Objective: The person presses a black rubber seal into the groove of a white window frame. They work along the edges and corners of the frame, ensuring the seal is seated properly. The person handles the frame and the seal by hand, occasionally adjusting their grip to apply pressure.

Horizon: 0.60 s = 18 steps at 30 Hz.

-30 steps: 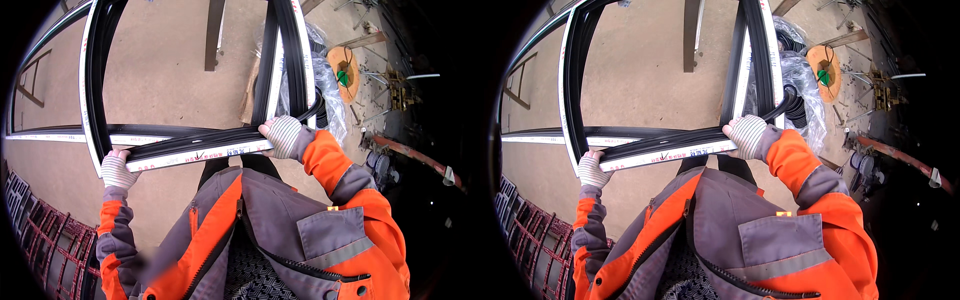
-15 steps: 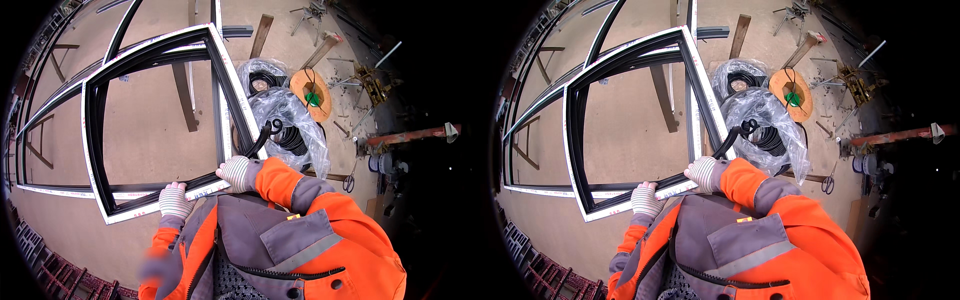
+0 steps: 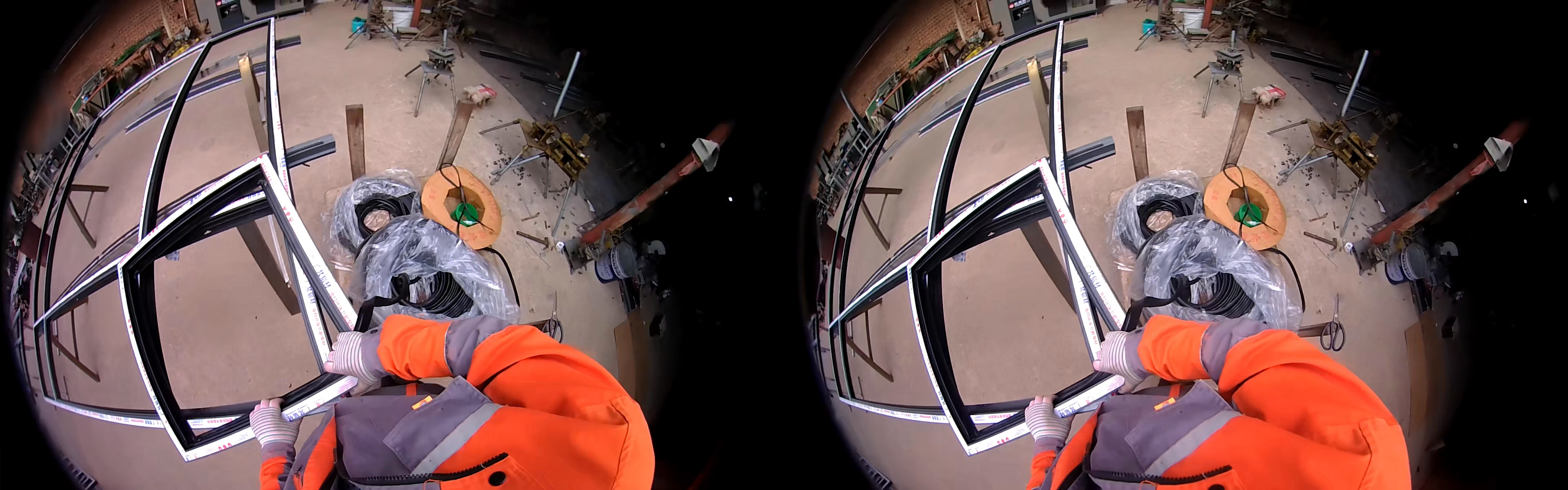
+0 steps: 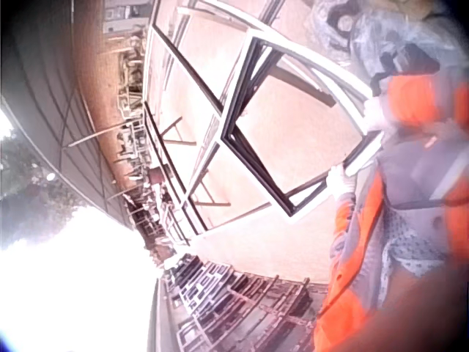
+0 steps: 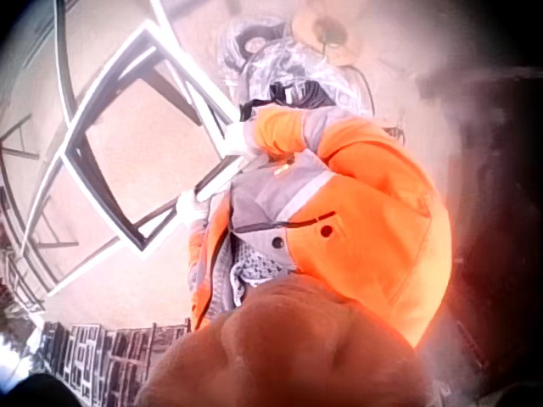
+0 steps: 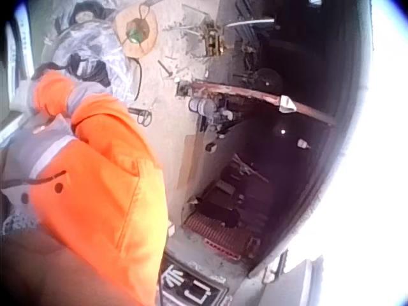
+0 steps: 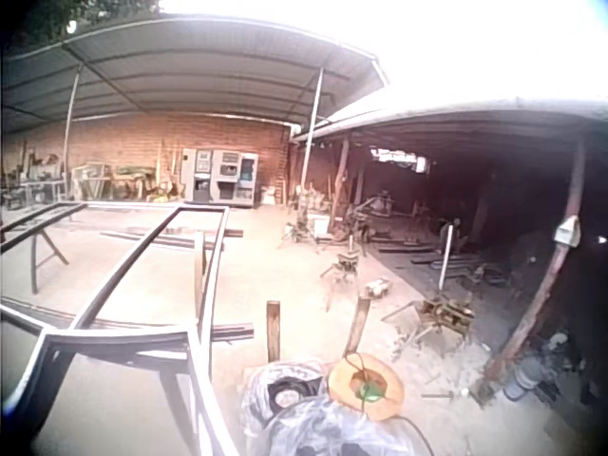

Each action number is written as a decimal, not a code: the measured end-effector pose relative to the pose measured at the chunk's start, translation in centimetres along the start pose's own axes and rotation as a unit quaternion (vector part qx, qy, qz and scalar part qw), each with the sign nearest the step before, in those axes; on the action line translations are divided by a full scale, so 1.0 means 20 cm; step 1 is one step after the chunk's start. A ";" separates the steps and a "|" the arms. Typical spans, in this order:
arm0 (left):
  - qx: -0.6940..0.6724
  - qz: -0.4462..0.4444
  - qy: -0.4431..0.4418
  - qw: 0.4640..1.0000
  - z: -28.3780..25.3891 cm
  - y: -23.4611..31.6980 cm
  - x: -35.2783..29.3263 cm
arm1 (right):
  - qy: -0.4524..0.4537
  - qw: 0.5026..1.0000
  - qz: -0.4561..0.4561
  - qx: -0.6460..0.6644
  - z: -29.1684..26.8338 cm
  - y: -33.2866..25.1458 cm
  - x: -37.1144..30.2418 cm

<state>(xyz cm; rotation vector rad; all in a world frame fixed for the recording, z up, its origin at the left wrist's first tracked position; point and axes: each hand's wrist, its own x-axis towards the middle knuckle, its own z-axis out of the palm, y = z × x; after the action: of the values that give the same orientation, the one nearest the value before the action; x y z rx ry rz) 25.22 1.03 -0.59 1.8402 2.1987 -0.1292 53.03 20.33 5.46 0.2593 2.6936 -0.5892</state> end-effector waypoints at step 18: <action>-0.066 0.176 0.008 0.982 -0.08 -0.08 0.08 | 0.127 0.974 0.109 -0.152 0.35 0.26 0.05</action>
<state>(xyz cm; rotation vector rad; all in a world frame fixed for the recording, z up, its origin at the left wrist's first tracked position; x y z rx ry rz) 23.25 2.75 0.38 2.1200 1.8060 0.0984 55.72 22.10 -2.77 0.5707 2.8936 -0.0779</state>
